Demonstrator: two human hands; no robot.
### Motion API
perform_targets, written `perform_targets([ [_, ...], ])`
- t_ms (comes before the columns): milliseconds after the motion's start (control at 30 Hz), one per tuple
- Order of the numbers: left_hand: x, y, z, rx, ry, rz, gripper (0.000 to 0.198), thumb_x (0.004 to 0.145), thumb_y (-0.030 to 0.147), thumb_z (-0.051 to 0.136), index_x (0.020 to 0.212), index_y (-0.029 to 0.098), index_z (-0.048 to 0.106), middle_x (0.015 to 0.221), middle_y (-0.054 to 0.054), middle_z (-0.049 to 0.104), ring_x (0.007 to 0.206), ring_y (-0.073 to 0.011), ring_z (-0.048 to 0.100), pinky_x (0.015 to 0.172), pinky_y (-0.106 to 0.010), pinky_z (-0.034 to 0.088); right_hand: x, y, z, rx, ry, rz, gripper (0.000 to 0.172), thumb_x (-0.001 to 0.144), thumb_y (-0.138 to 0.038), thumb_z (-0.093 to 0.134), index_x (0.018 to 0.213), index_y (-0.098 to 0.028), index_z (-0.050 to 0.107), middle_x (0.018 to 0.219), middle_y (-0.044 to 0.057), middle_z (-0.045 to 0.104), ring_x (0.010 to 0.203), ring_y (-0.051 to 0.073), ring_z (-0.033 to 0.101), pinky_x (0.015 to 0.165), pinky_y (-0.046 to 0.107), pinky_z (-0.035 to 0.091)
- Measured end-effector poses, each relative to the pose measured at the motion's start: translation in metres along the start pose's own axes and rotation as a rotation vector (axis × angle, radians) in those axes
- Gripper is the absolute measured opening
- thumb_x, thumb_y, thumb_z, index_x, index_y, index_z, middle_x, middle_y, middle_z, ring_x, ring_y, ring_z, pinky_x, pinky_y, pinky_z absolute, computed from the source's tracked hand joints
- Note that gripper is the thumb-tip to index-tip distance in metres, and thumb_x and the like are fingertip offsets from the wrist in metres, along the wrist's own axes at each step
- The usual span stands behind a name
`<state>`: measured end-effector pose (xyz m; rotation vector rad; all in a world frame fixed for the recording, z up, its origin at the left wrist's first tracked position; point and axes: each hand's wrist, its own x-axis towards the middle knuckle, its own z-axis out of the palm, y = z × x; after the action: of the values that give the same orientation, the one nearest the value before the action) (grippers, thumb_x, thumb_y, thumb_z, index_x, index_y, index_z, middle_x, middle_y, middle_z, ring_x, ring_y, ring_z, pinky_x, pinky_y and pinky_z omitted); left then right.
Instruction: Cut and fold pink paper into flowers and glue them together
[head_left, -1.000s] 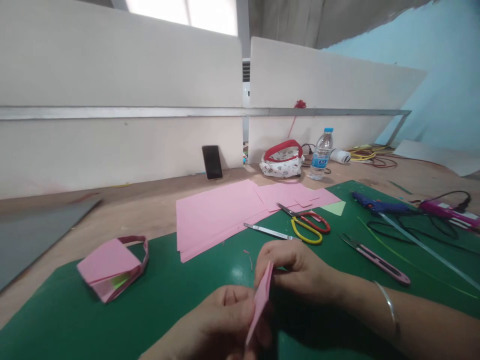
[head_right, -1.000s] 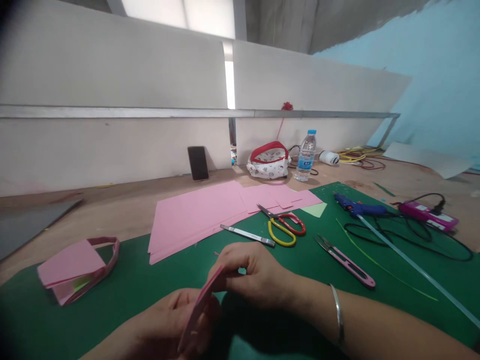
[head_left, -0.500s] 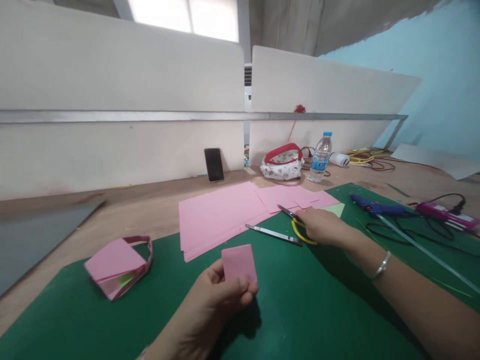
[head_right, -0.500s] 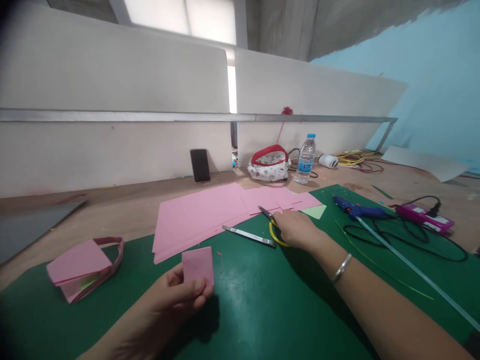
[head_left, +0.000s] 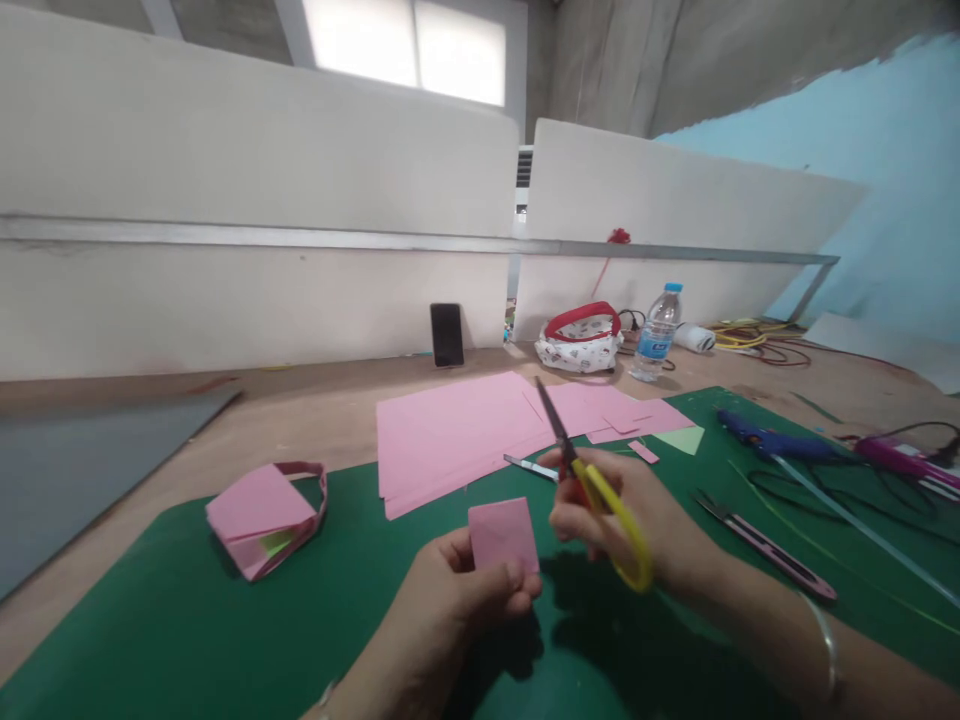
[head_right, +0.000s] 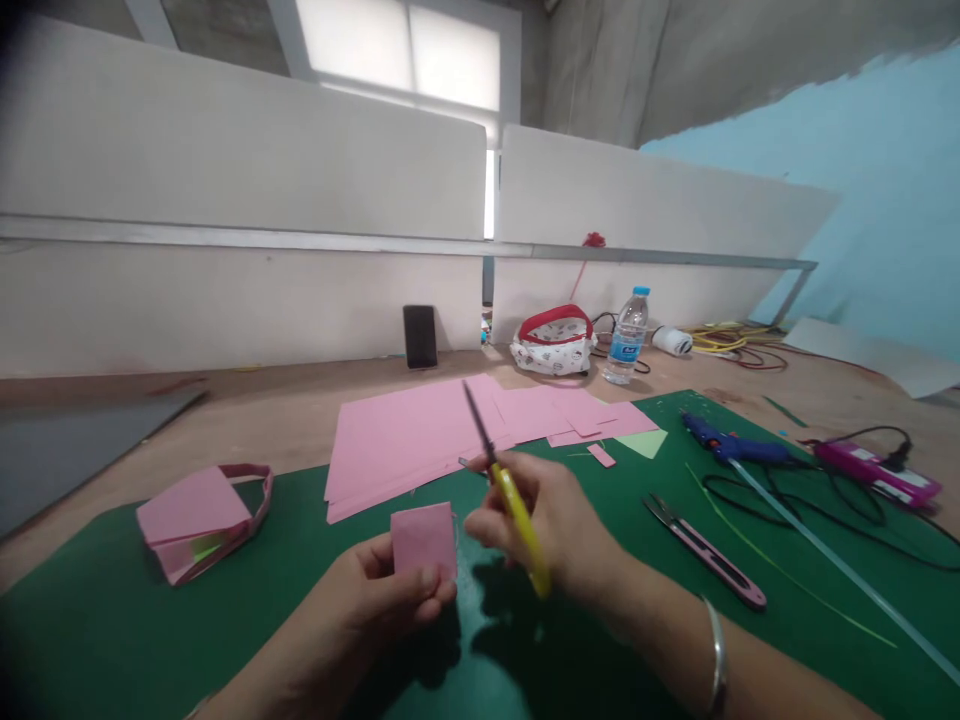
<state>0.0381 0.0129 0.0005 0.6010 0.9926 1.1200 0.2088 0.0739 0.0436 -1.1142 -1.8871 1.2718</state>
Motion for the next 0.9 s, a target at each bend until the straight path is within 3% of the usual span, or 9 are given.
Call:
perform_targets([
  [167, -0.004, -0.003, 0.003, 0.172, 0.003, -0.010, 0.032, 0.059, 0.027, 0.081, 0.085, 0.010, 0.073, 0.062, -0.006, 0.069, 0.052, -0.0102, 0.056, 0.052, -0.020, 0.044, -0.002, 0.005, 0.021, 0.222, -0.100, 0.057, 0.040, 0.060, -0.006, 0.064, 0.098, -0.015, 0.054, 0.066, -0.005, 0.053, 0.054, 0.008, 0.050, 0.049, 0.019, 0.042],
  [300, -0.003, -0.002, 0.001, 0.187, 0.023, 0.016, 0.030, 0.061, 0.033, 0.079, 0.079, 0.010, 0.073, 0.062, -0.006, 0.067, 0.050, -0.0092, 0.052, 0.048, -0.019, 0.039, 0.000, 0.009, 0.020, 0.283, -0.156, 0.062, 0.041, 0.063, -0.013, 0.067, 0.101, -0.014, 0.051, 0.065, -0.005, 0.050, 0.052, 0.008, 0.048, 0.051, 0.022, 0.042],
  [433, -0.001, 0.002, -0.002, 0.033, 0.173, 0.105, 0.023, 0.061, 0.028, 0.080, 0.077, 0.014, 0.072, 0.070, -0.007, 0.071, 0.063, -0.0142, 0.061, 0.062, -0.023, 0.047, -0.004, 0.008, 0.016, 0.168, -0.129, -0.052, 0.043, 0.072, -0.021, 0.064, 0.111, -0.017, 0.048, 0.078, -0.002, 0.050, 0.066, 0.011, 0.049, 0.060, 0.024, 0.043],
  [533, 0.000, 0.007, -0.004, -0.098, 0.264, 0.132, 0.014, 0.065, 0.022, 0.079, 0.075, 0.016, 0.071, 0.075, -0.004, 0.072, 0.071, -0.0136, 0.064, 0.071, -0.022, 0.049, -0.006, 0.007, 0.014, 0.031, -0.163, -0.025, 0.047, 0.069, -0.020, 0.068, 0.112, -0.018, 0.048, 0.081, -0.002, 0.048, 0.068, 0.011, 0.046, 0.059, 0.023, 0.040],
  [633, -0.001, 0.008, -0.003, -0.154, 0.248, 0.108, 0.011, 0.070, 0.022, 0.075, 0.078, 0.016, 0.071, 0.078, -0.004, 0.071, 0.074, -0.0126, 0.064, 0.072, -0.021, 0.049, -0.008, 0.009, 0.017, -0.051, -0.193, 0.049, 0.050, 0.067, -0.023, 0.070, 0.112, -0.018, 0.049, 0.079, -0.002, 0.047, 0.067, 0.012, 0.044, 0.056, 0.023, 0.039],
  [800, 0.001, 0.006, -0.003, -0.209, 0.200, 0.099, 0.009, 0.069, 0.020, 0.076, 0.071, 0.016, 0.069, 0.067, 0.000, 0.068, 0.064, -0.0090, 0.061, 0.059, -0.016, 0.046, -0.012, 0.014, 0.026, -0.172, -0.181, 0.035, 0.050, 0.065, -0.020, 0.070, 0.111, -0.021, 0.052, 0.086, -0.001, 0.050, 0.071, 0.014, 0.045, 0.062, 0.025, 0.039],
  [900, 0.002, 0.006, -0.002, -0.201, 0.190, 0.116, 0.011, 0.068, 0.018, 0.076, 0.076, 0.016, 0.069, 0.072, -0.001, 0.069, 0.067, -0.0105, 0.061, 0.063, -0.018, 0.048, -0.015, 0.016, 0.029, -0.217, -0.167, 0.007, 0.046, 0.065, -0.022, 0.071, 0.108, -0.022, 0.054, 0.091, 0.000, 0.051, 0.074, 0.014, 0.046, 0.064, 0.026, 0.038],
])
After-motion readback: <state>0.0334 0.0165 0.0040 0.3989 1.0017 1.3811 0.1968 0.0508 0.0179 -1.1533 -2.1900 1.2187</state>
